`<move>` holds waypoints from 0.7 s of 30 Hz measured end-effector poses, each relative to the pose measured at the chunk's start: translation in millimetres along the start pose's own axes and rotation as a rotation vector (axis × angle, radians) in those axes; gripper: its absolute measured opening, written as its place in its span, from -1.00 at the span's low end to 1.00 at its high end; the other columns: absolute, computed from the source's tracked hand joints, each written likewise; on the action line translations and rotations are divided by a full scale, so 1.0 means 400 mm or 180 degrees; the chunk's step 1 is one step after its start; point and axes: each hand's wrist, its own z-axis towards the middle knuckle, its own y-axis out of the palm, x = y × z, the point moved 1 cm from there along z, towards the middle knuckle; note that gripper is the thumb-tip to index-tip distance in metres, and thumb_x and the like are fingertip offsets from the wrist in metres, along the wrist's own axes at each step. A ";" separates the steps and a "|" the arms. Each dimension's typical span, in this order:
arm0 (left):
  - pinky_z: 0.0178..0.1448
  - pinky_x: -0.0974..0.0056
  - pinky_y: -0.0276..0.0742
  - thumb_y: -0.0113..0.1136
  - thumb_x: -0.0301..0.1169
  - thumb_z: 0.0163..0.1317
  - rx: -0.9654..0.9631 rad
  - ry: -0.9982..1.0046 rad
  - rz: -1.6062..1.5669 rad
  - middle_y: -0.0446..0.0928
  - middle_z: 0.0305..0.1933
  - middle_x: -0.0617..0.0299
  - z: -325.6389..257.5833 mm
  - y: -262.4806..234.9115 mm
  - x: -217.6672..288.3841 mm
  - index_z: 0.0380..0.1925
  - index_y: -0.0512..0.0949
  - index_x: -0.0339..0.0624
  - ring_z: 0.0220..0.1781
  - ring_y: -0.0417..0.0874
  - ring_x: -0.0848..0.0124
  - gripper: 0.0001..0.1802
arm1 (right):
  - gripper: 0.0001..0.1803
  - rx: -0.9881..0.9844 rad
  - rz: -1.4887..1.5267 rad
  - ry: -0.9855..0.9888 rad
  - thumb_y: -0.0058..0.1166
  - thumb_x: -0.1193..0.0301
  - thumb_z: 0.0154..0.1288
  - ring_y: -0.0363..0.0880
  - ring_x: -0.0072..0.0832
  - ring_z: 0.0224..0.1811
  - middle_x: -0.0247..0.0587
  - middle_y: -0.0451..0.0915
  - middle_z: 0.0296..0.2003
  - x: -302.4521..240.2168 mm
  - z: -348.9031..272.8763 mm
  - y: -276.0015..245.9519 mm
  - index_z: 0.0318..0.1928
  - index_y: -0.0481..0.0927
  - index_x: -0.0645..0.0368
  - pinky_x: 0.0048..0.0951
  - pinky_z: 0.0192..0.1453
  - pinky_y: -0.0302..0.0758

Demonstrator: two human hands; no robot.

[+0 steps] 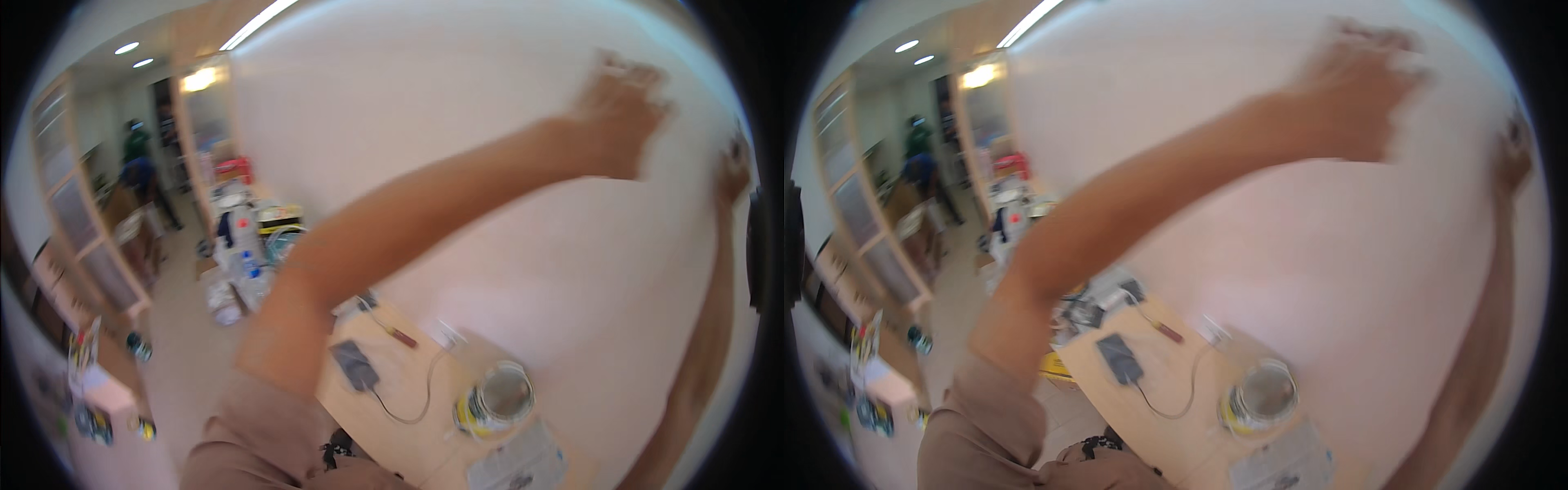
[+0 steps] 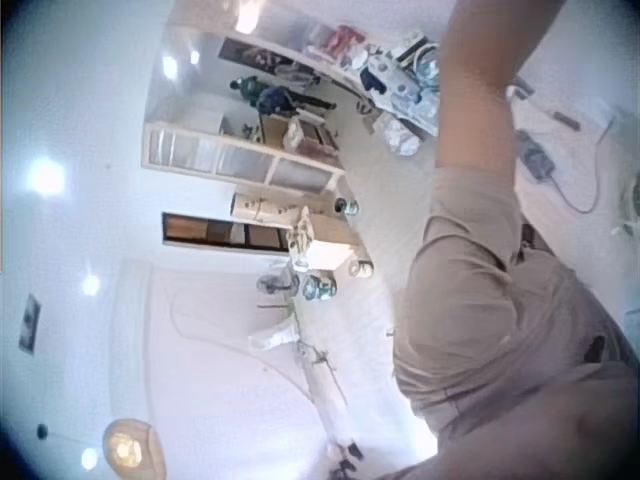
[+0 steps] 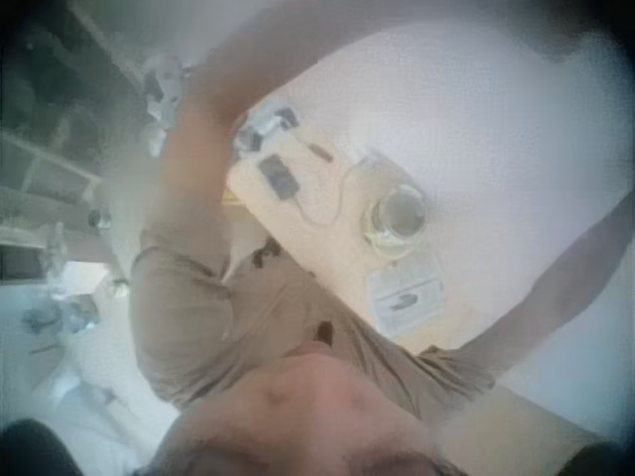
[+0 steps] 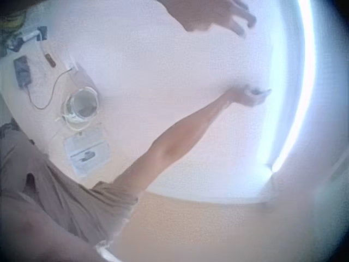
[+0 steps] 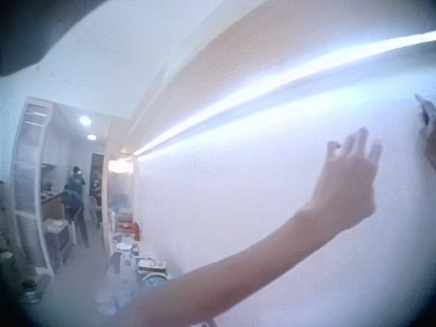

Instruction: The person installs a curved LED light strip along the ceiling cove, pressing it into place with both hands and smoothing it along the curve. The person repeatedly adjusts and repositions sections of the strip to ensure it adheres evenly.

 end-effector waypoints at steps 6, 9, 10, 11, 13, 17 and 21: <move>0.16 0.18 0.59 0.18 -0.70 0.07 -0.0703 -0.1920 -0.1191 0.50 0.26 -0.04 -0.494 -0.407 0.141 0.36 0.49 -0.11 0.18 0.66 0.12 -0.25 | -0.71 -0.2844 0.3239 0.2198 0.03 0.26 0.61 0.46 -0.67 -0.60 -0.24 0.66 -0.37 -0.726 -0.347 -0.429 -0.02 0.65 0.24 -0.57 -0.53 0.42; 0.08 0.23 0.62 0.23 -0.64 0.17 -0.0743 -0.2819 -0.2457 0.52 0.23 0.03 -0.633 -0.426 0.218 0.38 0.46 -0.13 0.07 0.71 0.28 -0.31 | -0.75 -0.4196 0.3702 0.2976 0.02 0.31 0.61 0.57 -0.60 -0.63 -0.16 0.73 -0.38 -0.892 -0.485 -0.602 -0.09 0.61 0.26 -0.55 -0.54 0.45; 0.07 0.25 0.61 0.25 -0.62 0.21 -0.0694 -0.3068 -0.2916 0.53 0.23 0.06 -0.660 -0.430 0.239 0.38 0.46 -0.15 0.05 0.71 0.33 -0.33 | -0.77 -0.4424 0.3932 0.3226 0.02 0.33 0.61 0.60 -0.61 -0.60 -0.18 0.73 -0.37 -0.937 -0.505 -0.648 -0.09 0.61 0.26 -0.55 -0.52 0.45; 0.06 0.28 0.61 0.28 -0.60 0.23 -0.0720 -0.3197 -0.3227 0.55 0.21 0.09 -0.674 -0.432 0.254 0.39 0.45 -0.16 0.03 0.69 0.38 -0.34 | -0.77 -0.4441 0.3959 0.3438 0.02 0.34 0.61 0.59 -0.62 -0.61 -0.18 0.73 -0.37 -0.976 -0.518 -0.683 -0.08 0.61 0.26 -0.55 -0.52 0.44; 0.03 0.35 0.59 0.34 -0.55 0.27 -0.0770 -0.3488 -0.3825 0.57 0.16 0.15 -0.701 -0.437 0.290 0.40 0.43 -0.18 0.00 0.67 0.47 -0.34 | -0.79 -0.4494 0.4037 0.3865 0.02 0.36 0.61 0.57 -0.62 -0.61 -0.17 0.73 -0.37 -1.049 -0.543 -0.741 -0.07 0.61 0.26 -0.54 -0.53 0.43; -0.03 0.41 0.55 0.41 -0.54 0.26 -0.1005 -0.3724 -0.4455 0.63 0.02 0.22 -0.776 -0.442 0.335 0.21 0.57 -0.24 -0.09 0.63 0.55 -0.50 | -0.81 -0.4811 0.3989 0.4163 0.08 0.40 0.57 0.55 -0.62 -0.60 -0.18 0.73 -0.36 -1.155 -0.565 -0.803 -0.03 0.61 0.29 -0.53 -0.49 0.44; -0.08 0.42 0.53 0.40 -0.59 0.28 -0.0542 -0.3839 -0.4780 0.66 -0.14 0.26 -0.864 -0.454 0.363 -0.04 0.67 -0.31 -0.17 0.61 0.58 -0.75 | -0.77 -0.4498 0.3541 0.4208 0.14 0.44 0.52 0.55 -0.62 -0.54 -0.17 0.72 -0.27 -1.246 -0.586 -0.871 0.06 0.64 0.31 -0.55 -0.45 0.46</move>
